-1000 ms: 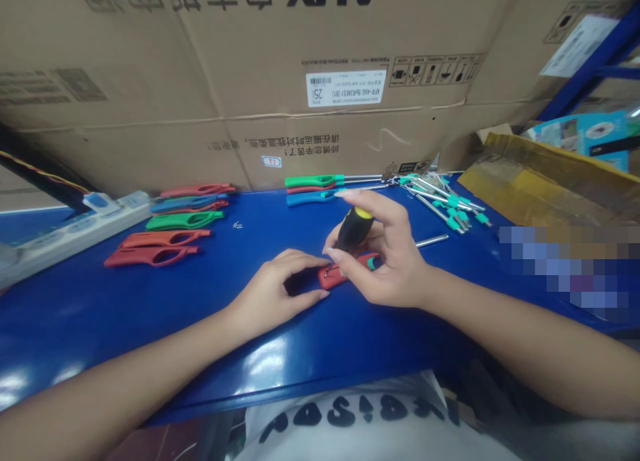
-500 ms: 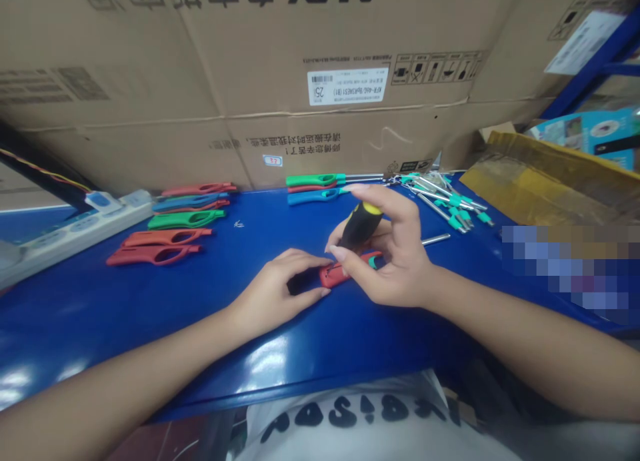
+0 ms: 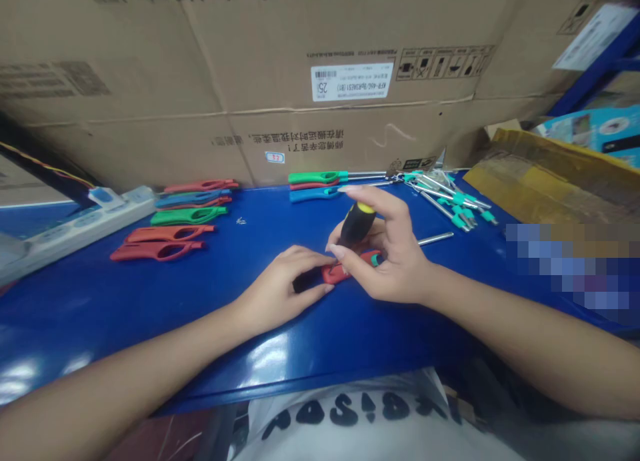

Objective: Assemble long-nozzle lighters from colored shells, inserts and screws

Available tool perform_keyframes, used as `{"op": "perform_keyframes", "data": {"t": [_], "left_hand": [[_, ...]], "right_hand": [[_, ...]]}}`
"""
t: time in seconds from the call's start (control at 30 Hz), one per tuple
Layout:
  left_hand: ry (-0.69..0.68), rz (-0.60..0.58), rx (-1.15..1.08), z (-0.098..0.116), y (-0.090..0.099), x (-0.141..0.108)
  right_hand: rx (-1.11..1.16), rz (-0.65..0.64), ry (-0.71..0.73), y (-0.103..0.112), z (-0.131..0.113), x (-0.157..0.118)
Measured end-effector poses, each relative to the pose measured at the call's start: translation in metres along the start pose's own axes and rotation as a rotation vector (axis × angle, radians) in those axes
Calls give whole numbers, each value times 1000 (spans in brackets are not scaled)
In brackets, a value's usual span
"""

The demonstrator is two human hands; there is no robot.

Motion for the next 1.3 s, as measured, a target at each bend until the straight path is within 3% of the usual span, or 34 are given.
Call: {"op": "perform_keyframes", "data": {"t": [0.13,0.33,1.0,1.3], "left_hand": [[-5,-6,6,1,0,0],[-1,-9,3,-1,0,-1],[13,12,12,-4,0,-4],[45,2,10,-3,-1,-2]], "right_hand": [[9,-13,-24,-2,2,-1],[-12,3,69,1,-3,0],[8,-19,-1,-3,2,-3],[-43,-180,-106,-1,-1,5]]}}
Point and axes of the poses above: each hand's wrist, its own x-axis towards the middle knuckle, its own y-axis out of the back of the hand, z = x × y, the point moved 6 cm from there along x, towards the middle knuckle, and after that the axes turned 4 degrees about -x, right-handed, at the moved point
